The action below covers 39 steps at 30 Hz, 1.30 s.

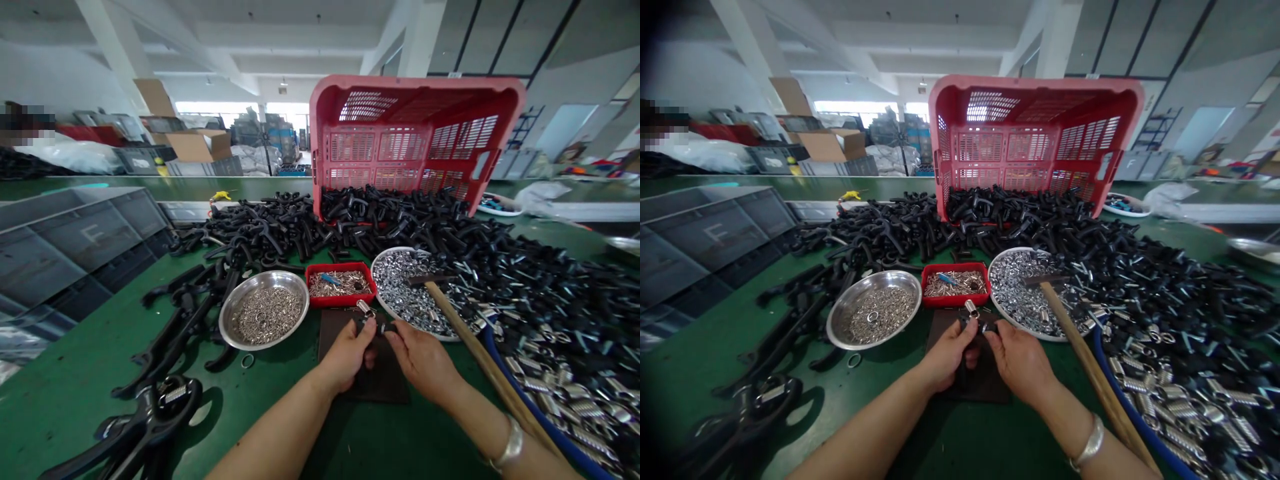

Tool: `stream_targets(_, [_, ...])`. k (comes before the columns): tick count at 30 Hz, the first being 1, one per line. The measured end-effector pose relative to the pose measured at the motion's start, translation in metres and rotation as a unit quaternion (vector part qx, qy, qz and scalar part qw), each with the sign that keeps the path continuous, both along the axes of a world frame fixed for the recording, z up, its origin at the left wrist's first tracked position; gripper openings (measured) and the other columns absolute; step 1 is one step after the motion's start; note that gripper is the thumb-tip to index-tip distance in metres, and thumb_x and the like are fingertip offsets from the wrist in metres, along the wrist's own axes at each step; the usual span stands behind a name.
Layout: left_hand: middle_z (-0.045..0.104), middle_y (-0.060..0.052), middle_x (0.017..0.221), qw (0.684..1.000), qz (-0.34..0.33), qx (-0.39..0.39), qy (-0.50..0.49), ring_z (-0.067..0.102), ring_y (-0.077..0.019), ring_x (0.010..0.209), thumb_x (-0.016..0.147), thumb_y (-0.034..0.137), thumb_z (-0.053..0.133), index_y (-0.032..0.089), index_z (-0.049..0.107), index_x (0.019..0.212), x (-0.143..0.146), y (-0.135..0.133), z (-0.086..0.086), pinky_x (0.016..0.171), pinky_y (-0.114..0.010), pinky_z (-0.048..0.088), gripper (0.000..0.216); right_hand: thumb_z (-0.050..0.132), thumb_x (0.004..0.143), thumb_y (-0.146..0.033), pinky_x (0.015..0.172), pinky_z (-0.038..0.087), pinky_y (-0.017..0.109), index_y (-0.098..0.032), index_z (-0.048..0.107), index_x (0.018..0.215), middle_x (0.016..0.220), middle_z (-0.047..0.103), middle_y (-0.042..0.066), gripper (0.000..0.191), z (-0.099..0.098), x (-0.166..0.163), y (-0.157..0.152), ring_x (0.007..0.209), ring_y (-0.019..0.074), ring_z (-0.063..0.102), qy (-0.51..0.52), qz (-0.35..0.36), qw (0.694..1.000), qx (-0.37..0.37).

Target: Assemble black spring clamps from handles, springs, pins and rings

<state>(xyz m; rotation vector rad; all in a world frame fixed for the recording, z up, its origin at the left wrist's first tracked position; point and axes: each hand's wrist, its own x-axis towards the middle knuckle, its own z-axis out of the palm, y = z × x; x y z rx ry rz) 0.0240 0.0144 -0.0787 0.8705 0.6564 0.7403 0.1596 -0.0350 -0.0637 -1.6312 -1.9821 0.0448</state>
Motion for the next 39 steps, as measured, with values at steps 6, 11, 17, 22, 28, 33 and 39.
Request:
stream_targets(6, [0.039, 0.008, 0.053, 0.997, -0.018, 0.043, -0.054, 0.034, -0.0041, 0.045, 0.068, 0.053, 0.061, 0.016, 0.049, 0.093, -0.002, -0.002, -0.006, 0.042, -0.015, 0.028, 0.046, 0.009, 0.085, -0.059, 0.037, 0.023, 0.021, -0.019, 0.041, 0.054, 0.044, 0.032, -0.005, 0.06, 0.025, -0.012, 0.002, 0.037, 0.0075, 0.029, 0.306, 0.002, 0.896, -0.32])
stream_targets(11, [0.036, 0.009, 0.053, 0.996, 0.03, 0.013, -0.08, 0.031, -0.0026, 0.042, 0.068, 0.051, 0.062, 0.016, 0.049, 0.092, 0.0, -0.003, -0.007, 0.041, -0.015, 0.025, 0.044, 0.004, 0.086, -0.054, 0.048, 0.034, 0.026, -0.019, 0.048, 0.052, 0.049, 0.049, 0.004, 0.066, 0.022, -0.014, 0.009, 0.047, 0.0137, 0.047, 0.077, -0.069, 0.976, -0.193])
stream_targets(17, [0.038, 0.008, 0.059, 0.991, -0.002, -0.074, -0.112, 0.028, -0.0002, 0.041, 0.063, 0.052, 0.066, 0.016, 0.049, 0.088, -0.004, 0.001, -0.001, 0.038, -0.014, 0.02, 0.046, 0.018, 0.087, -0.05, 0.059, 0.039, 0.029, -0.013, 0.058, 0.09, 0.078, 0.062, 0.014, 0.054, 0.012, -0.008, 0.005, 0.072, 0.0221, 0.058, -0.147, -0.047, 0.988, -0.008])
stream_targets(22, [0.036, 0.009, 0.05, 0.996, 0.016, -0.022, -0.08, 0.031, -0.003, 0.04, 0.065, 0.052, 0.064, 0.017, 0.049, 0.092, -0.003, 0.002, -0.002, 0.038, -0.015, 0.024, 0.046, 0.0, 0.088, -0.05, 0.048, 0.037, 0.025, -0.02, 0.046, 0.05, 0.048, 0.053, 0.004, 0.067, 0.026, -0.004, 0.013, 0.049, 0.0141, 0.052, 0.05, 0.002, 0.97, -0.239])
stream_targets(28, [0.036, 0.009, 0.056, 0.996, 0.016, -0.056, -0.064, 0.028, -0.0006, 0.036, 0.062, 0.055, 0.064, 0.018, 0.044, 0.083, -0.003, 0.001, -0.001, 0.036, -0.015, 0.022, 0.046, 0.025, 0.084, -0.056, 0.06, 0.04, 0.031, -0.017, 0.06, 0.09, 0.084, 0.065, 0.012, 0.052, 0.024, -0.001, 0.012, 0.076, 0.0234, 0.059, -0.114, -0.063, 0.99, -0.049])
stream_targets(33, [0.038, 0.009, 0.058, 0.996, 0.005, -0.079, -0.05, 0.029, 0.0, 0.035, 0.062, 0.055, 0.064, 0.018, 0.042, 0.078, -0.005, 0.003, 0.001, 0.035, -0.014, 0.02, 0.046, 0.012, 0.09, -0.043, 0.055, 0.041, 0.027, -0.018, 0.059, 0.074, 0.067, 0.064, 0.007, 0.056, 0.02, -0.001, 0.007, 0.062, 0.0178, 0.06, -0.105, -0.04, 0.988, -0.103])
stream_targets(39, [0.041, 0.008, 0.061, 0.994, -0.019, -0.089, -0.056, 0.029, 0.0014, 0.034, 0.061, 0.055, 0.065, 0.018, 0.042, 0.077, -0.005, 0.005, 0.001, 0.034, -0.013, 0.019, 0.047, 0.012, 0.09, -0.044, 0.054, 0.041, 0.027, -0.018, 0.061, 0.073, 0.065, 0.063, 0.007, 0.058, 0.021, -0.002, 0.005, 0.061, 0.0182, 0.06, -0.115, -0.05, 0.988, -0.087])
